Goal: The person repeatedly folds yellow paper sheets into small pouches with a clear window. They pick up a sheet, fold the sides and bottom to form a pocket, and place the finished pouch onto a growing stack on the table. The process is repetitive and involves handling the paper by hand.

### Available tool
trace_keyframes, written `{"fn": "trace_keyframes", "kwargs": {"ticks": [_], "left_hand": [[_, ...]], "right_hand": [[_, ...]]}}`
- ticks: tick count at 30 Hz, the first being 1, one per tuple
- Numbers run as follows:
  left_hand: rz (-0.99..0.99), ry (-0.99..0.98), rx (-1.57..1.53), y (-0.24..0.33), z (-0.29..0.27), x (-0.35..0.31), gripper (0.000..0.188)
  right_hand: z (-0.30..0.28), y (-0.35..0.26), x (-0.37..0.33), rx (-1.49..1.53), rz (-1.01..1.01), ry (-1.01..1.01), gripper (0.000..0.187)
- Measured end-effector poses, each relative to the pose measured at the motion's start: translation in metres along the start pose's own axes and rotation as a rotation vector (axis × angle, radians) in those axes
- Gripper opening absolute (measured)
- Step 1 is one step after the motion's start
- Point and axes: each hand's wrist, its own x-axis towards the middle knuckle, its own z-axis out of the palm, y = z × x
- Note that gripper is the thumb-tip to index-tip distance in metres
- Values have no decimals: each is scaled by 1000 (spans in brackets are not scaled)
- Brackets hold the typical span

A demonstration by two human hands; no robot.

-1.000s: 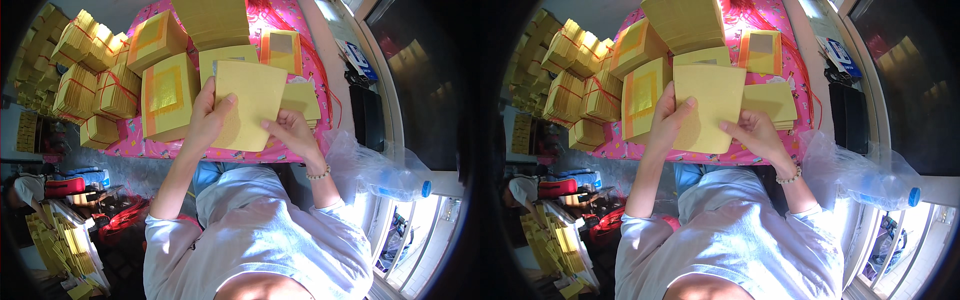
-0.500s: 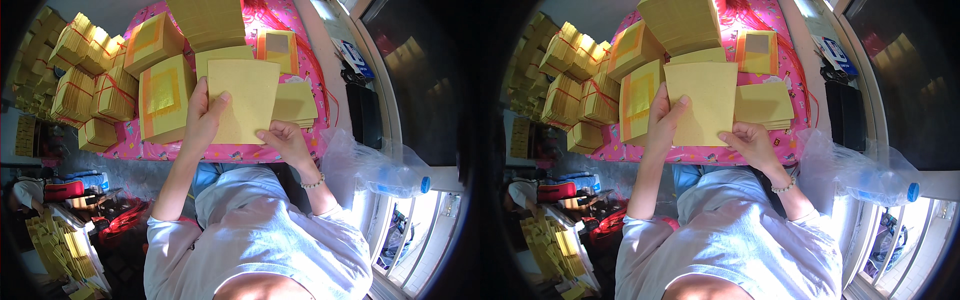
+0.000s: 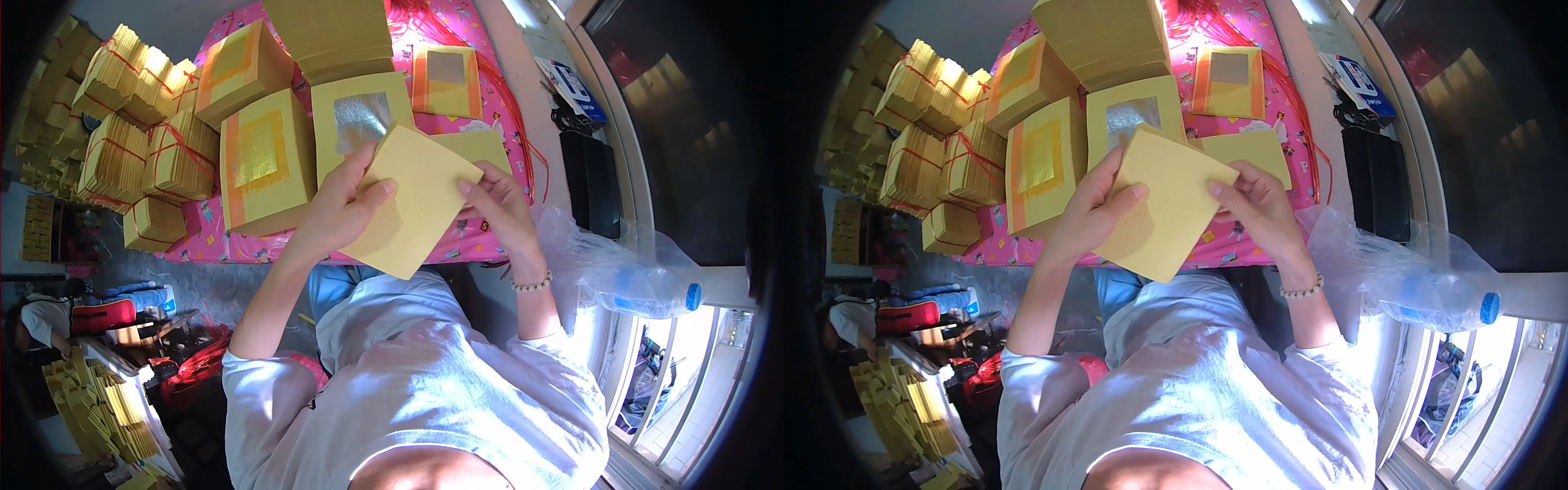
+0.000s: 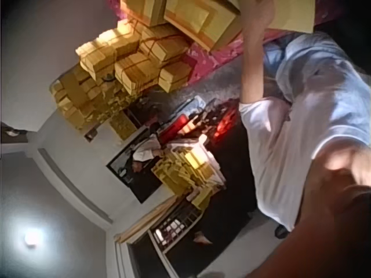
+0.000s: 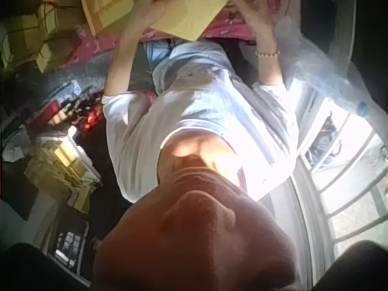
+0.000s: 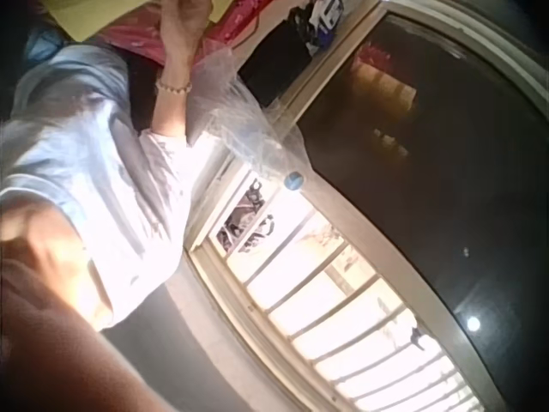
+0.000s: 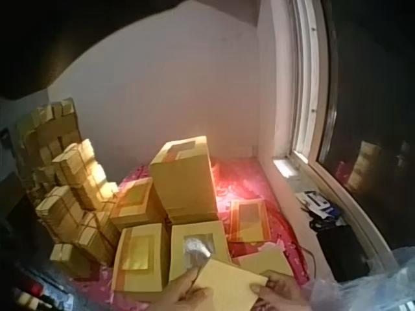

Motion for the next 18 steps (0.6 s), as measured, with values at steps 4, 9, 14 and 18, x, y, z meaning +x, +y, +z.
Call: {"fn": "trace_keyframes", "kwargs": {"ticks": [4,9,14,18], "left_hand": [[12,-49,-43,-4,-1,16,30],[117,203,86,-1,-14,22,32],[61,232,236,-18,-28,7,27],[53,298,341,-20,-28,-1,25]], "right_hand": [[-12,-5,-2,-18,-107,119,25],[-46,2,9,-48,-334,503,30],[-78,31,16,-184,-364,645,31],[-77,51,20,-200,-340,600,31]]}}
